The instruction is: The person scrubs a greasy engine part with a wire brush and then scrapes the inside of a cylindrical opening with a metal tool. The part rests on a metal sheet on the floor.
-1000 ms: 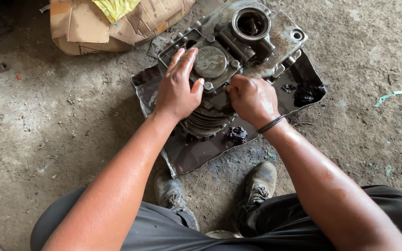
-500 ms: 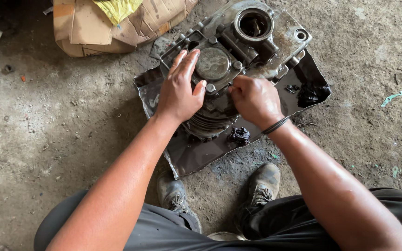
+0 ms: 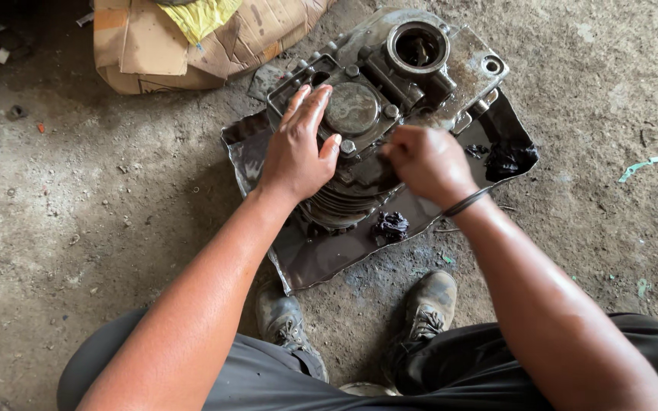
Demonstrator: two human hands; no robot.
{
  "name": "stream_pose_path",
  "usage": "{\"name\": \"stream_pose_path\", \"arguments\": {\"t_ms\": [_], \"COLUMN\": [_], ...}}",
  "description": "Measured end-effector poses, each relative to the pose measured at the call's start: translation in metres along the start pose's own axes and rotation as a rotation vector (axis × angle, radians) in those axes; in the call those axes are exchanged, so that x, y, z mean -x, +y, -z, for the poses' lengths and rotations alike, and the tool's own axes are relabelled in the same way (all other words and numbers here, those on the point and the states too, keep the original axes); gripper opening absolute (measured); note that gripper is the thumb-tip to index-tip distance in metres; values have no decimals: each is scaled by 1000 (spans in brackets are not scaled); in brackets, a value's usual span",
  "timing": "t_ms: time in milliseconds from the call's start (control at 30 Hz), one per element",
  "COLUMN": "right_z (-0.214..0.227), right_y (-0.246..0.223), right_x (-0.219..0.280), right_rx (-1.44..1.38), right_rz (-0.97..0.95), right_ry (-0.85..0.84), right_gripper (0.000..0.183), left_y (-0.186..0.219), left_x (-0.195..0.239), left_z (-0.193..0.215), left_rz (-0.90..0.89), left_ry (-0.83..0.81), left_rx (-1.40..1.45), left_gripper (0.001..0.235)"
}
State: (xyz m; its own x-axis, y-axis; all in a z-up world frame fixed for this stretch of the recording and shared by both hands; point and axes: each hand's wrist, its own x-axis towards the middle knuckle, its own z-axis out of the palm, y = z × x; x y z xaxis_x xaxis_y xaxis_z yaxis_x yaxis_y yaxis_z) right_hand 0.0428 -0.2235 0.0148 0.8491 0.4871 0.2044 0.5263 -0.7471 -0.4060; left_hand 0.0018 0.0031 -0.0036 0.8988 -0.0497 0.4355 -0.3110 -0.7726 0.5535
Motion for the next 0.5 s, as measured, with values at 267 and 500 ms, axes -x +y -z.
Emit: {"name": "stream_pose_path", "arguments": {"t_ms": [267,500], "right_z": [22,23], "right_y": [15,-17], "right_x": [-5,3], "right_rx": [-983,-1381], "right_rz": [-296,-212], "right_ry": [-358,-381], "right_gripper": [16,18], "left_y": [15,50], "left_x": [-4,-6], "left_z": [-3,-5], "left_rz": [-15,51], "left_ry": [93,98], "left_rx": [-36,345], "left_gripper": [43,22]}}
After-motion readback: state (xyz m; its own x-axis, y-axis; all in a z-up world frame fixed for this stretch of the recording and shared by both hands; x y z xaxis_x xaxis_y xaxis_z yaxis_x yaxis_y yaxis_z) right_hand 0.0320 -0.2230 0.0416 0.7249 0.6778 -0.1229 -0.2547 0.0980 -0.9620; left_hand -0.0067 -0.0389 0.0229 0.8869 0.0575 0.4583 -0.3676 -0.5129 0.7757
